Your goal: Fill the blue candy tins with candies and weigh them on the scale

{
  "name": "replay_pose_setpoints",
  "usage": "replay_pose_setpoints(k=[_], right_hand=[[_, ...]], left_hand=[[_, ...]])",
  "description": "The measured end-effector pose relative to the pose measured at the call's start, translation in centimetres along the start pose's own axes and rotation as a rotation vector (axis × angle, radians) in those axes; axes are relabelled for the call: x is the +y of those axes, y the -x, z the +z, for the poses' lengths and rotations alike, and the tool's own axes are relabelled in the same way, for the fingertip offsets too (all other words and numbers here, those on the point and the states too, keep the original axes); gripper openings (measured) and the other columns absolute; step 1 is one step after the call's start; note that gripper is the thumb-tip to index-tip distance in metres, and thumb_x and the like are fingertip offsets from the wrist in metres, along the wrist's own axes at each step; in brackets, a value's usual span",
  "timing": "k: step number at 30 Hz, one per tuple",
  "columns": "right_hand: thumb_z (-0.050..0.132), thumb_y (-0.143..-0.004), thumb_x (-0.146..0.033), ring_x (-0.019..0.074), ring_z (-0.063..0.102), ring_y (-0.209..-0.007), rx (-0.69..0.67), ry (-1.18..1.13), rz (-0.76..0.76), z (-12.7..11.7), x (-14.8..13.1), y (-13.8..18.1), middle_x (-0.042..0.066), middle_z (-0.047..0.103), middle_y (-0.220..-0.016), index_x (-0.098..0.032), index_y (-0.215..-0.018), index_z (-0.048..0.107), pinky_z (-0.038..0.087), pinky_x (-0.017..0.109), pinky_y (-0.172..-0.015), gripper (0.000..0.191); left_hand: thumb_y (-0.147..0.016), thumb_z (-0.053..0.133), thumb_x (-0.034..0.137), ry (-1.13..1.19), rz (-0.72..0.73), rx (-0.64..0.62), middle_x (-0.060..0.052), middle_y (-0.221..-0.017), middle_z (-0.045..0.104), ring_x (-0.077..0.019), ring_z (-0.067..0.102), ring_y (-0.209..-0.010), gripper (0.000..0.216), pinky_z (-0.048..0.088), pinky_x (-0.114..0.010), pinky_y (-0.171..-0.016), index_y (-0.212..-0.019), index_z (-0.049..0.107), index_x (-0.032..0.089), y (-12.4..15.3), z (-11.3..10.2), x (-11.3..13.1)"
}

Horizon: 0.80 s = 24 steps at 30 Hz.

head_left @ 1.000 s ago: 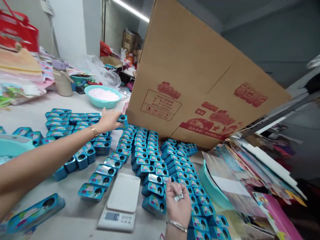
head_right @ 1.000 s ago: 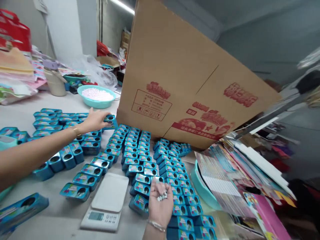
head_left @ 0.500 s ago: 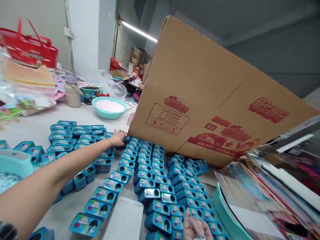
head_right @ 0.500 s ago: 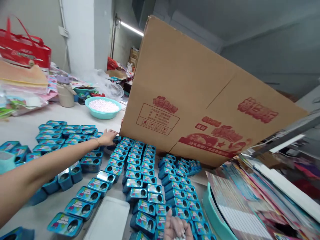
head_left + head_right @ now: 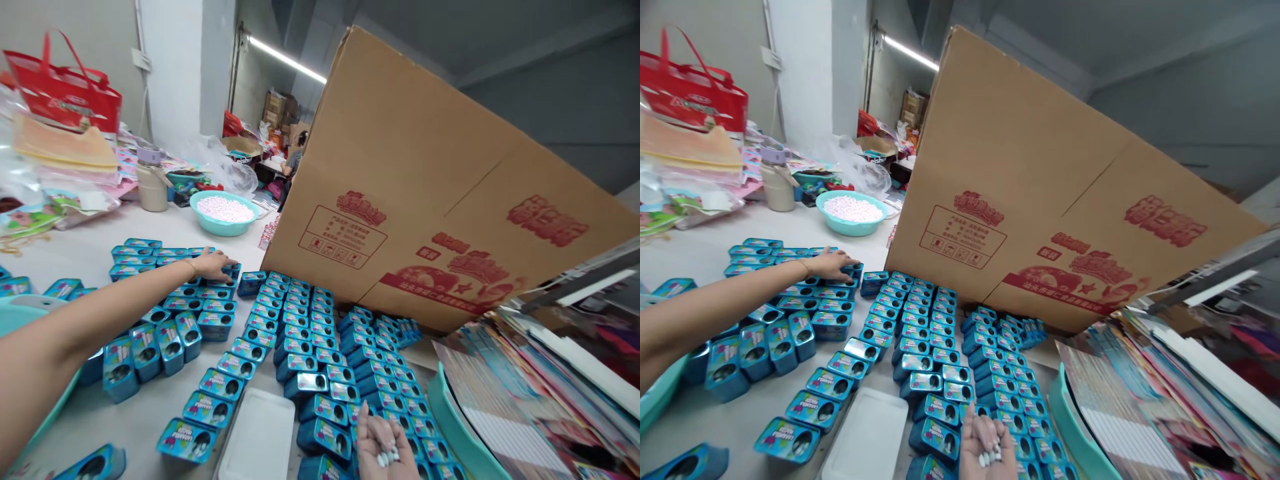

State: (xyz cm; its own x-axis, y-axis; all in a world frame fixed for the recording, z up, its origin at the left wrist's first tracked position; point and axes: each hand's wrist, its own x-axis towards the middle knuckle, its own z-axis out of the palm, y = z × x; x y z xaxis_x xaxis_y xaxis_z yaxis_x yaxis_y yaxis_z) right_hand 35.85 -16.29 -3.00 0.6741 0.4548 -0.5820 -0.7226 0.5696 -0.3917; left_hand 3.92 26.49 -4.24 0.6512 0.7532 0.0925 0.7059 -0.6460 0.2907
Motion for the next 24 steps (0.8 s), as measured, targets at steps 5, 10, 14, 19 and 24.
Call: replay_pose_setpoints(k=[5, 10, 14, 19, 24], right_hand=[[0.051, -0.063, -0.005, 0.0073, 0.034, -0.034, 0.014, -0.027, -0.031, 0.2, -0.1, 0.4, -0.010, 0.031, -0.053, -0.027, -0.060, 0.039, 0.059, 0.053, -0.081, 0.026], [0.050, -0.069, -0.005, 0.0069, 0.036, -0.035, -0.008, -0.036, 0.009, -0.8, -0.5, -0.3, -0.010, 0.033, -0.052, -0.026, -0.060, 0.039, 0.060, 0.049, -0.083, 0.025], [0.056, -0.072, -0.005, 0.0055, 0.040, -0.041, -0.163, 0.017, 0.115, -2.2, -1.1, -1.6, -0.012, 0.035, -0.054, -0.022, -0.062, 0.038, 0.062, 0.043, -0.082, 0.027], [0.062, -0.069, -0.003, 0.0044, 0.041, -0.044, -0.255, 0.087, 0.122, -3.4, -1.9, -3.0, -0.013, 0.038, -0.054, -0.020, -0.061, 0.038, 0.059, 0.044, -0.086, 0.031], [0.061, -0.071, -0.002, 0.0050, 0.041, -0.045, -0.257, 0.060, 0.138, -3.6, -1.8, -3.4, -0.013, 0.038, -0.055, -0.020, -0.062, 0.040, 0.059, 0.044, -0.085, 0.029]], left_hand=[[-0.088, 0.060, 0.047, -0.015, 0.029, -0.038, -0.011, -0.135, 0.056, -0.0294, 0.049, -0.129, 0.046, 0.037, -0.056, -0.108, -0.124, 0.059, 0.017, 0.3, 0.5, -0.9], [-0.060, 0.076, 0.061, -0.015, 0.016, -0.158, -0.017, -0.138, 0.057, -0.0384, 0.041, -0.137, 0.078, 0.025, -0.055, -0.113, -0.124, 0.063, 0.019, -0.2, -0.1, -2.2], [-0.047, 0.080, 0.059, -0.026, 0.030, -0.250, -0.017, -0.135, 0.060, -0.0395, 0.041, -0.137, 0.084, 0.024, -0.051, -0.113, -0.123, 0.065, 0.026, -1.5, -1.3, -2.6], [-0.049, 0.077, 0.067, -0.033, 0.046, -0.262, -0.018, -0.138, 0.058, -0.0398, 0.041, -0.137, 0.084, 0.024, -0.051, -0.113, -0.122, 0.066, 0.025, -1.4, -1.6, -2.2], [-0.072, 0.066, 0.064, -0.039, 0.044, -0.127, -0.019, -0.148, 0.046, -0.0353, 0.033, -0.142, 0.078, 0.018, -0.056, -0.115, -0.133, 0.056, 0.016, 0.7, 0.3, -1.2]])
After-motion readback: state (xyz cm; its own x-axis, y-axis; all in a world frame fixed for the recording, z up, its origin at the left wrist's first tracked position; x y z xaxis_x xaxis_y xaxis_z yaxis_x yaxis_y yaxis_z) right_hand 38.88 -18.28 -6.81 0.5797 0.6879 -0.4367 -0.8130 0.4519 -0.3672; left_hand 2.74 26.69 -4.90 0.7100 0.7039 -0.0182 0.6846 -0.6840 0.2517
